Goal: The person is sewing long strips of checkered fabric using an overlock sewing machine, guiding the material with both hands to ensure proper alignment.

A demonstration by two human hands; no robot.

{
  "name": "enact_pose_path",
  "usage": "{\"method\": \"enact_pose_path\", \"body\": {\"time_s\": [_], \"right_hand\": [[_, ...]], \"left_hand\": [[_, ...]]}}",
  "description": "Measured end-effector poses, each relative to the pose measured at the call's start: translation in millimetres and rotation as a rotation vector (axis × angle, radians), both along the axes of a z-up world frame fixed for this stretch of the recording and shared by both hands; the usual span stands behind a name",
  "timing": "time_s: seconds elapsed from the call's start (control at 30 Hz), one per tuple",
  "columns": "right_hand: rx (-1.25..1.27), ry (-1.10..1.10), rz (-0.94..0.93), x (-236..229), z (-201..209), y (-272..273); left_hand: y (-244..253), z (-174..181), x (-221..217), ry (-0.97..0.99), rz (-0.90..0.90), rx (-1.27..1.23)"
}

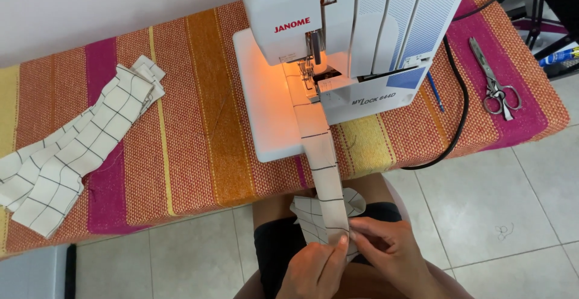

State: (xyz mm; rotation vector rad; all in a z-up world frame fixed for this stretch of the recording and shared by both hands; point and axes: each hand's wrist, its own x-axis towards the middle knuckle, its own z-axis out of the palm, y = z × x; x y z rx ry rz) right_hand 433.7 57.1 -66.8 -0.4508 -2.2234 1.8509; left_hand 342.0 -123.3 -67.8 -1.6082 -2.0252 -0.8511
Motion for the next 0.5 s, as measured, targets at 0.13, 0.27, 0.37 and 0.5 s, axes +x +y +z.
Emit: {"method": "enact_pose_path", "body": {"time_s": [0.13, 0.27, 0.37, 0.5], "right_hand": [[-0.045, 0.013, 0.015, -2.8, 4.5, 0.0], [-0.083, 0.014, 0.014, -2.4, 1.1, 0.6], [-0.094, 0.027, 0.018, -2.5, 5.1, -0.1], [-0.117, 0.012, 0.002, -3.2, 2.2, -1.3]], "left_hand": [[-0.4, 0.8, -0.2, 0.03, -0.001, -0.021], [1.0, -1.5, -0.9, 0.023, -0.009, 0.019], [-0.3, -0.8, 1.7, -0.005, -0.009, -0.024], [0.2, 0.7, 2.2, -0.1, -0.057, -0.041]]}}
